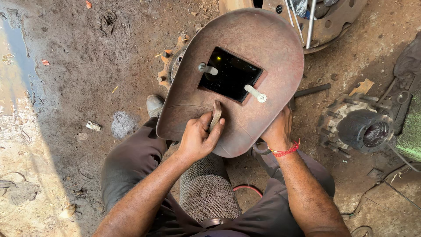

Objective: The person performs arc welding on a cylindrical metal hub while holding a hand-held welding mask, then uses a hammer and a metal rod to strike the assembly.

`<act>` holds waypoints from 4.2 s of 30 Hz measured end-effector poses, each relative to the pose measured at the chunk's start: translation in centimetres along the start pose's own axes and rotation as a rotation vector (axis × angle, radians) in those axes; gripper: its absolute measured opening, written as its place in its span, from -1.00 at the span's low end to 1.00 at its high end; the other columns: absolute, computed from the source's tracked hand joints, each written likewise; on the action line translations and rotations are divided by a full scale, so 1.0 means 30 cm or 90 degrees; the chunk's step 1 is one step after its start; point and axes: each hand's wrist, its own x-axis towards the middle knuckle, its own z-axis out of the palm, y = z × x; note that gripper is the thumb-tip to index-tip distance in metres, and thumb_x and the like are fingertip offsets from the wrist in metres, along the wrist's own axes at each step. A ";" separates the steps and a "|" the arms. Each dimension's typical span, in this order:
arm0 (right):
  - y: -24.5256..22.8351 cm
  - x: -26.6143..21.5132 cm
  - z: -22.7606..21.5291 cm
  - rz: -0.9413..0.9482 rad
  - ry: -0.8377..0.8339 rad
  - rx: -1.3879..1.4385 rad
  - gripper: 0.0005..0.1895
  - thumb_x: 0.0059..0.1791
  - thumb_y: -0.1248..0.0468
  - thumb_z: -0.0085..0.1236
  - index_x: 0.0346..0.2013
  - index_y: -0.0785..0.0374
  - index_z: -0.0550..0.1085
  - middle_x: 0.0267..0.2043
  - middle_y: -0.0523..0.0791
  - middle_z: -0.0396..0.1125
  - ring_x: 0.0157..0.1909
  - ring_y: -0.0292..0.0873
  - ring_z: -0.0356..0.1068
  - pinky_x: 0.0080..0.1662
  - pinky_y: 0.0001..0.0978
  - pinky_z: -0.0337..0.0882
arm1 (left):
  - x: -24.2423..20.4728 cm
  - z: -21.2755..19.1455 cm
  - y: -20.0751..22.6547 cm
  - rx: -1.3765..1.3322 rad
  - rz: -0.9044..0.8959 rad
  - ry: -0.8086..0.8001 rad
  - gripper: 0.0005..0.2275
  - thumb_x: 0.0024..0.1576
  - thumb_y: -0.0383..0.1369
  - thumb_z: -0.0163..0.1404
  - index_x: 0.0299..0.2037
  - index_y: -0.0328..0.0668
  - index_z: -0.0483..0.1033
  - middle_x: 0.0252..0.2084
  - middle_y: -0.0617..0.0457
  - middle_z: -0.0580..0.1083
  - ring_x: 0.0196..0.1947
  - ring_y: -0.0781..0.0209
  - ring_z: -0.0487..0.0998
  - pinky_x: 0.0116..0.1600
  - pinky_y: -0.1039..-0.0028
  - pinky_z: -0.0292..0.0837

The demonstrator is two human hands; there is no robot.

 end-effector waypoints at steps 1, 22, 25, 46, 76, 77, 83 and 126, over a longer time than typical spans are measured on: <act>-0.001 -0.001 0.000 0.003 0.000 0.004 -0.48 -0.17 0.16 0.37 -0.04 0.43 0.49 -0.09 0.21 0.42 0.03 0.29 0.44 0.01 0.05 0.44 | -0.001 0.001 -0.002 -0.006 -0.001 0.000 -0.77 0.25 -0.29 0.04 -0.37 -0.28 0.44 -0.74 0.02 0.33 -0.78 0.27 0.37 -0.62 0.36 0.23; -0.092 0.052 -0.046 0.016 0.119 0.123 0.03 -0.01 0.17 0.47 0.50 0.49 0.00 0.44 0.24 0.19 0.45 0.13 0.28 0.42 -0.12 0.32 | 0.049 -0.078 -0.001 -0.044 0.075 0.170 -0.78 0.36 -0.29 0.02 -0.21 -0.34 0.48 -0.55 0.10 0.35 -0.54 0.44 0.32 -0.45 0.39 0.30; -0.059 0.042 -0.072 0.050 0.108 0.203 0.08 0.09 0.17 0.48 0.58 0.41 -0.13 0.54 0.14 0.13 0.48 -0.01 0.21 0.46 -0.22 0.24 | 0.079 -0.121 -0.024 -0.295 -0.127 0.284 -0.79 0.35 -0.26 -0.03 -0.27 -0.20 0.38 -0.61 0.21 0.30 -0.68 0.45 0.28 -0.61 0.51 0.16; 0.008 0.056 -0.105 0.147 0.108 0.394 0.04 0.16 0.29 0.45 0.63 0.24 -0.18 0.08 -0.11 0.33 -0.06 -0.30 0.37 0.04 -0.47 0.50 | 0.118 -0.190 -0.071 -0.327 -0.158 0.353 -0.72 0.42 -0.16 -0.13 -0.26 -0.19 0.29 -0.61 0.15 0.25 -0.69 0.39 0.25 -0.60 0.51 0.15; -0.092 0.070 -0.095 0.036 0.063 0.085 0.10 -0.04 0.15 0.50 0.56 0.45 0.00 0.46 0.28 0.20 0.50 0.14 0.29 0.44 -0.13 0.33 | 0.124 -0.188 -0.026 -0.343 -0.181 0.362 -0.73 0.38 -0.17 -0.13 -0.22 -0.23 0.29 -0.62 0.16 0.24 -0.71 0.41 0.25 -0.64 0.53 0.15; -0.100 0.075 -0.099 0.018 0.062 0.061 0.09 -0.06 0.15 0.50 0.55 0.45 0.02 0.45 0.29 0.21 0.47 0.16 0.32 0.41 -0.12 0.35 | 0.125 -0.186 -0.021 -0.333 -0.191 0.360 -0.73 0.37 -0.17 -0.13 -0.22 -0.23 0.29 -0.63 0.16 0.24 -0.72 0.41 0.26 -0.65 0.53 0.14; -0.127 0.074 -0.101 0.028 0.028 -0.005 0.08 -0.14 0.12 0.51 0.51 0.40 0.11 0.12 0.19 0.38 0.14 0.13 0.48 0.12 -0.11 0.49 | 0.119 -0.174 -0.025 -0.295 -0.166 0.352 -0.75 0.37 -0.20 -0.11 -0.22 -0.22 0.32 -0.64 0.17 0.26 -0.71 0.42 0.27 -0.63 0.54 0.19; -0.012 0.074 -0.066 0.176 0.178 0.282 0.11 0.00 0.12 0.44 0.58 0.44 -0.10 0.37 0.08 0.25 0.33 -0.10 0.36 0.32 -0.25 0.44 | 0.102 -0.165 -0.011 -0.120 -0.242 0.182 -0.73 0.27 -0.25 -0.02 -0.08 -0.40 0.48 -0.66 0.17 0.35 -0.76 0.44 0.28 -0.67 0.52 0.13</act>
